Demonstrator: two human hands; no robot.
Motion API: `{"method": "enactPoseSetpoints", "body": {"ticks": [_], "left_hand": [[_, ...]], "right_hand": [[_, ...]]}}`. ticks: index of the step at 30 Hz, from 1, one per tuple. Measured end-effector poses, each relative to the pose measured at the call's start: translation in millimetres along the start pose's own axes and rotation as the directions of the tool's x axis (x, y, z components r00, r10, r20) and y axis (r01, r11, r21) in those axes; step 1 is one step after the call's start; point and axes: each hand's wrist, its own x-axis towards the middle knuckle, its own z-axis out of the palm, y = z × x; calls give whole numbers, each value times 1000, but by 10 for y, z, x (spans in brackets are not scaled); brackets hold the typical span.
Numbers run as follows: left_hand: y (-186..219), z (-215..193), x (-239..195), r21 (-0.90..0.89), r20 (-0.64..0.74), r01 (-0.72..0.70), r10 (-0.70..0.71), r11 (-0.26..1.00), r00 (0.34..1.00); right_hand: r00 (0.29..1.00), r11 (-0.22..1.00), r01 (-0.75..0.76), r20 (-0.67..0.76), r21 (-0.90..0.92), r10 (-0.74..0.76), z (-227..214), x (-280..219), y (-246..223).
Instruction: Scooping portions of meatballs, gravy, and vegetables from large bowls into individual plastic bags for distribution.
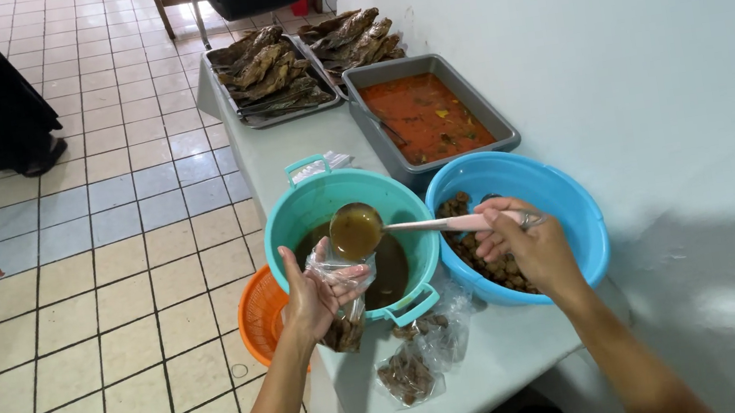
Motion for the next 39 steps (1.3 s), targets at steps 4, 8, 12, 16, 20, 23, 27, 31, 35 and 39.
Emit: {"method": "enactPoseSetpoints", "body": {"ticks": [4,8,12,16,20,23,27,31,35,39], "left_hand": [[51,67,-52,-23,-39,35,-36,999,999],[56,25,-78,-62,0,11,-11,998,1000],[6,-94,-65,-139,60,-16,25,990,998],[166,-29,-234,-149,64,-48,58,988,996],[436,172,-512,-124,61,-78,86,989,994],[752,388,-694,-73,125,-184,192,980,973],[1253,902,-850,-13,57,-260,261,965,964],[1478,954,-439,-212,164,-244,281,946,946],[1607,1315,-335,59,31,-318,316,946,948],[1406,1246,-38,420,107,-430,427,799,898]], "right_hand": [[994,986,99,53,-132,-93,127,-159,-56],[998,995,51,35,-81,-48,-2,8,89],[988,967,-154,47,205,147,-332,302,559],[987,945,-159,57,285,149,-311,352,670],[993,975,-100,-47,196,111,-155,382,708],[991,985,-90,-86,145,103,-63,439,703],[990,992,-76,-107,106,87,7,522,746],[992,998,-55,-115,41,59,148,593,999],[983,932,141,-66,-334,-173,420,611,1419],[985,858,152,8,-490,-171,674,627,1739]]}}
